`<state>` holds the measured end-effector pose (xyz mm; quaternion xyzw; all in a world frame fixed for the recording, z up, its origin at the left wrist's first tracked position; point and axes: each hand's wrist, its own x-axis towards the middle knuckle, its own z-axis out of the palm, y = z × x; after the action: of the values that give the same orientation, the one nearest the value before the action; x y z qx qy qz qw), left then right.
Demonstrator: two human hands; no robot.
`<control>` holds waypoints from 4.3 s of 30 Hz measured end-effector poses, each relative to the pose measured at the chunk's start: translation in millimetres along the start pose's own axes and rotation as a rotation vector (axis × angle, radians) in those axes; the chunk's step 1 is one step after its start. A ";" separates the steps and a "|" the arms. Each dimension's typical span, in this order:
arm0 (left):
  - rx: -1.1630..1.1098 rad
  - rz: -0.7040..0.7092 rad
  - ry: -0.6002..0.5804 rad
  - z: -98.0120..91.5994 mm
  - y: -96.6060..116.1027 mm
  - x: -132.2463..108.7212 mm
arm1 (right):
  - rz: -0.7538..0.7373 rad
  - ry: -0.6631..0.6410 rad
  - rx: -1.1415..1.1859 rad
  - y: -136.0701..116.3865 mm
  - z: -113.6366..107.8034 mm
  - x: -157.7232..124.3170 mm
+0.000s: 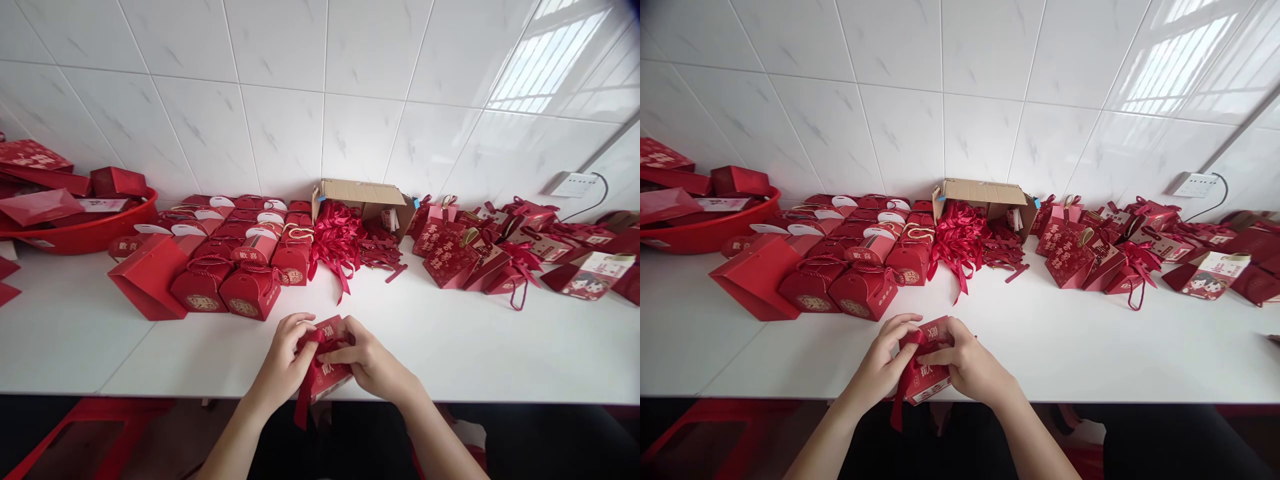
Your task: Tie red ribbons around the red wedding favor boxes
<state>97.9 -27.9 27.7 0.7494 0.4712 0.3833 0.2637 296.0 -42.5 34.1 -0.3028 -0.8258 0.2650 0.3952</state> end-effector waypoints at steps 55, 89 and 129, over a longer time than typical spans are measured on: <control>-0.475 -0.232 0.048 11.8 16.0 -6.8 | 0.026 0.006 0.053 -2.6 2.1 0.4; -0.422 -0.272 -0.027 0.5 12.0 -2.4 | 0.438 0.401 0.410 14.1 3.6 0.4; -0.179 -0.122 0.048 1.9 10.8 16.1 | 0.248 0.215 0.212 6.8 -26.9 11.3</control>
<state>109.1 -17.8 40.0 0.6833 0.4861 0.4249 0.3410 314.2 -24.5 49.8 -0.3854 -0.7027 0.3634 0.4751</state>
